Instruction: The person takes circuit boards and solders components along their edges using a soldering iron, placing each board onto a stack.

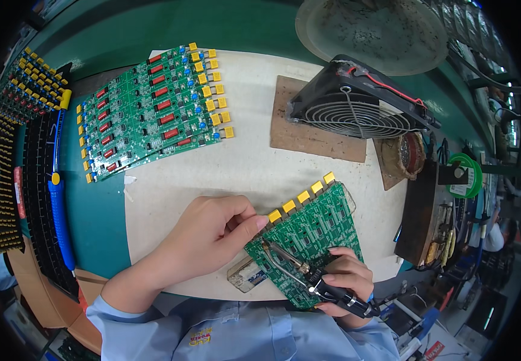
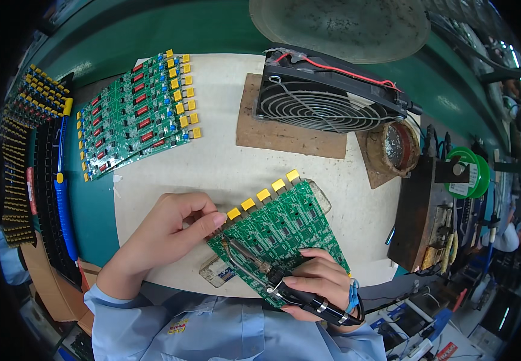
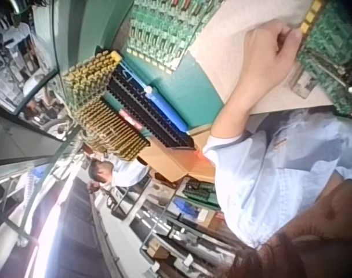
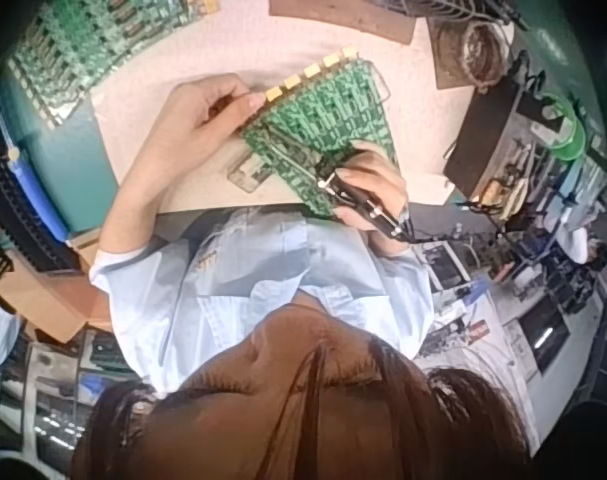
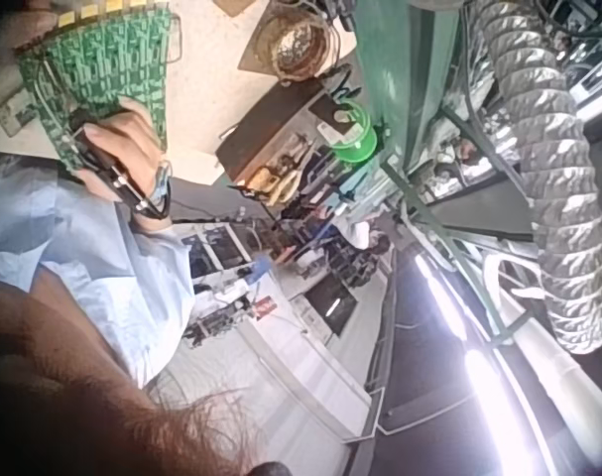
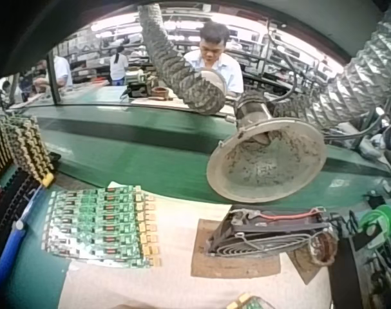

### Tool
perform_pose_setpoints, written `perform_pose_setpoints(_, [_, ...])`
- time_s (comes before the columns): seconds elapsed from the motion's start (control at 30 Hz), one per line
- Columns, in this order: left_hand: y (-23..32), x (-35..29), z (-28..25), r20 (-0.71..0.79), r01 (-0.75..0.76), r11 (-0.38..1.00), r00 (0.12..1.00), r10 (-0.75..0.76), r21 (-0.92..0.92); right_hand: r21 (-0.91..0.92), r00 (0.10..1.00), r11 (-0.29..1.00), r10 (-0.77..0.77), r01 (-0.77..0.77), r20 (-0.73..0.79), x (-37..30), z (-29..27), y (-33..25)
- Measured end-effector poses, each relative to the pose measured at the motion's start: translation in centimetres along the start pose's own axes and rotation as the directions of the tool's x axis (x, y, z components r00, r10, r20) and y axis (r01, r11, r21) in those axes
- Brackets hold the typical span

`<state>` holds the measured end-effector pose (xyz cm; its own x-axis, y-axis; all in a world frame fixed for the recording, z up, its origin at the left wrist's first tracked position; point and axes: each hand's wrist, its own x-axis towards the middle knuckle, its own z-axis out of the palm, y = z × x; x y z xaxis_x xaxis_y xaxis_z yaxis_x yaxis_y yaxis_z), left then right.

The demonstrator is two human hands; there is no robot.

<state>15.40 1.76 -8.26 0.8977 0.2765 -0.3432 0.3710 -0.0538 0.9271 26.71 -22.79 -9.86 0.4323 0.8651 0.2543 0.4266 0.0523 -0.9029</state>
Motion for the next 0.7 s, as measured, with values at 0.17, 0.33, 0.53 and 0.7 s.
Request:
perform_pose_setpoints(0.17, [0.0,-0.1,0.0,-0.020,0.002,1.000,1.000,-0.001,0.019,0.014,1.000,1.000,-0.006,0.006,-0.007,0.1,0.1,0.1])
perform_pose_setpoints(0.33, [0.1,-0.2,0.0,-0.023,0.009,1.000,1.000,-0.009,0.009,0.041,1.000,0.999,-0.013,0.013,-0.001,0.5,-0.1,-0.4])
perform_pose_setpoints(0.53, [0.3,-0.2,-0.1,0.020,0.045,0.999,0.999,-0.046,0.006,0.122,0.994,0.993,0.008,0.006,-0.113,-0.1,0.4,-0.3])
perform_pose_setpoints(0.7, [-0.1,0.0,0.2,-0.024,-0.007,1.000,1.000,0.007,0.010,0.303,0.938,0.953,0.082,0.026,-0.338,-0.3,1.2,-0.5])
